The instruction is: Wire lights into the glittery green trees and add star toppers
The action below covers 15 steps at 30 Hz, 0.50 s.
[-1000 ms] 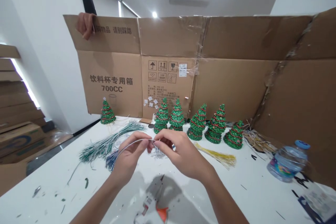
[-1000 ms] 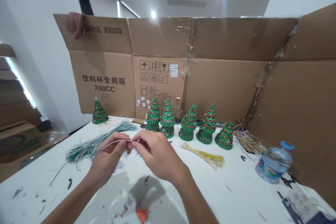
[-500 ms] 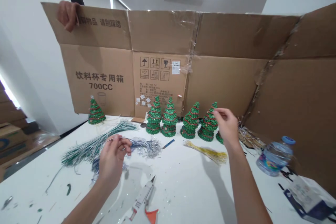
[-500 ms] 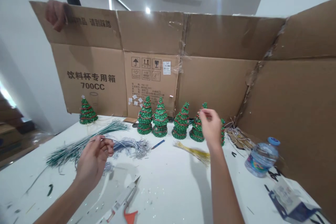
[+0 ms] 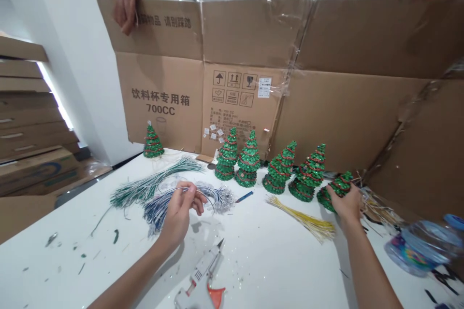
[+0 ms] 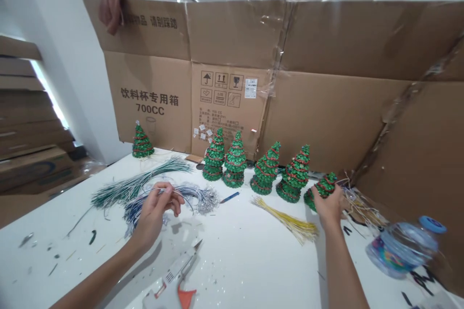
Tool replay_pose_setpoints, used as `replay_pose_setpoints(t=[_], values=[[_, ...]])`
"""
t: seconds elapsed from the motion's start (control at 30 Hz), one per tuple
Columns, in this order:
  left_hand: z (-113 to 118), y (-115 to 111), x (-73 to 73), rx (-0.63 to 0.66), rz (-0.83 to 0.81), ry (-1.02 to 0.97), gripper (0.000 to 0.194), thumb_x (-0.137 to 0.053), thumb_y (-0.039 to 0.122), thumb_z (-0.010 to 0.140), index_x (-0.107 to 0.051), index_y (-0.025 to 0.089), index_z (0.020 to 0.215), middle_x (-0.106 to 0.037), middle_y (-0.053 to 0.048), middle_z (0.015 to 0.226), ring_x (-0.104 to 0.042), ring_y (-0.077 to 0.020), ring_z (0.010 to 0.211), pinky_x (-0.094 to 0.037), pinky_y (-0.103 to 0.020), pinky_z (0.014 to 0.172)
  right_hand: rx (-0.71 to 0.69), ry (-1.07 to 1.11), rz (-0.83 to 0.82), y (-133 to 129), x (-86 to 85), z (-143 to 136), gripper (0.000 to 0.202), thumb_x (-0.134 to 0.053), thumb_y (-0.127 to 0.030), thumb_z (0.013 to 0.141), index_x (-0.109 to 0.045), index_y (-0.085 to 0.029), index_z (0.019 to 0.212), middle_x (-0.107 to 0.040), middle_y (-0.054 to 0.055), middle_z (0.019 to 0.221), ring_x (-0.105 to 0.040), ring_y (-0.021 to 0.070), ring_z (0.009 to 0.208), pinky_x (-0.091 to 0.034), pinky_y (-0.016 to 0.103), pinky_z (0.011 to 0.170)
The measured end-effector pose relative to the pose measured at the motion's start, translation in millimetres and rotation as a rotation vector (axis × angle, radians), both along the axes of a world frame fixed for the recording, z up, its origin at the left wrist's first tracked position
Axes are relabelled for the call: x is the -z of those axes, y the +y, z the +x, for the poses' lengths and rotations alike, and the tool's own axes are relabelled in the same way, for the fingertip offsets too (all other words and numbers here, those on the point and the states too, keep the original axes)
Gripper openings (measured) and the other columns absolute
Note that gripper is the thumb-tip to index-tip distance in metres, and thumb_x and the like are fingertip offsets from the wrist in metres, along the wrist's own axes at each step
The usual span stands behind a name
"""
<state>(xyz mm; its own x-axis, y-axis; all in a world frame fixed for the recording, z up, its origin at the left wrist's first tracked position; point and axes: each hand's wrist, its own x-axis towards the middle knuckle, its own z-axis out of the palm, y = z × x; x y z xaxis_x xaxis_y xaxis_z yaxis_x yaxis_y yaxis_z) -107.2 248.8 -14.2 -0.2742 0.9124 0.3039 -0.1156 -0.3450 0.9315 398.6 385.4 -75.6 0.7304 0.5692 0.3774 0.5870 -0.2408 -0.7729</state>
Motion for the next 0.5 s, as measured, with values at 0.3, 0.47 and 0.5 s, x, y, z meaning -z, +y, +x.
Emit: replay_pose_setpoints(t=[0.3,0.47,0.5], values=[[3,-1,6.9,0.034,-0.003,0.092,0.054,-0.072,0.074,0.098,-0.056,0.023,0.105,-0.076,0.000,0.078,-0.066,-0.0155,0.057,-0.053,-0.027,0.053,0.096,-0.015,-0.020,-7,-1.4,8,0.050,-0.078,-0.040,0.107,-0.065,-0.021,0.150,-0.067,0.014,0.154,-0.071,0.0341,0.132,-0.062,0.059,0.109],[2,-2,4.0,0.045,-0.006,0.128,0.058,-0.069,0.076,0.099,-0.070,0.017,0.104,-0.073,-0.003,0.077,-0.065,-0.0164,0.060,-0.054,-0.028,0.053,0.193,-0.063,0.032,-21,-37.1,-2,0.063,-0.079,-0.045,0.105,-0.058,-0.025,0.160,-0.056,0.015,0.167,-0.059,0.0405,0.148,-0.050,0.068,0.121],[2,-2,4.0,0.046,-0.007,0.134,0.060,-0.068,0.077,0.099,-0.071,0.017,0.103,-0.073,-0.004,0.078,-0.065,-0.0165,0.061,-0.054,-0.028,0.053,0.212,-0.078,0.048,-25,-47.7,-2,0.069,-0.080,-0.047,0.103,-0.054,-0.025,0.163,-0.054,0.016,0.169,-0.055,0.0427,0.152,-0.046,0.071,0.123]])
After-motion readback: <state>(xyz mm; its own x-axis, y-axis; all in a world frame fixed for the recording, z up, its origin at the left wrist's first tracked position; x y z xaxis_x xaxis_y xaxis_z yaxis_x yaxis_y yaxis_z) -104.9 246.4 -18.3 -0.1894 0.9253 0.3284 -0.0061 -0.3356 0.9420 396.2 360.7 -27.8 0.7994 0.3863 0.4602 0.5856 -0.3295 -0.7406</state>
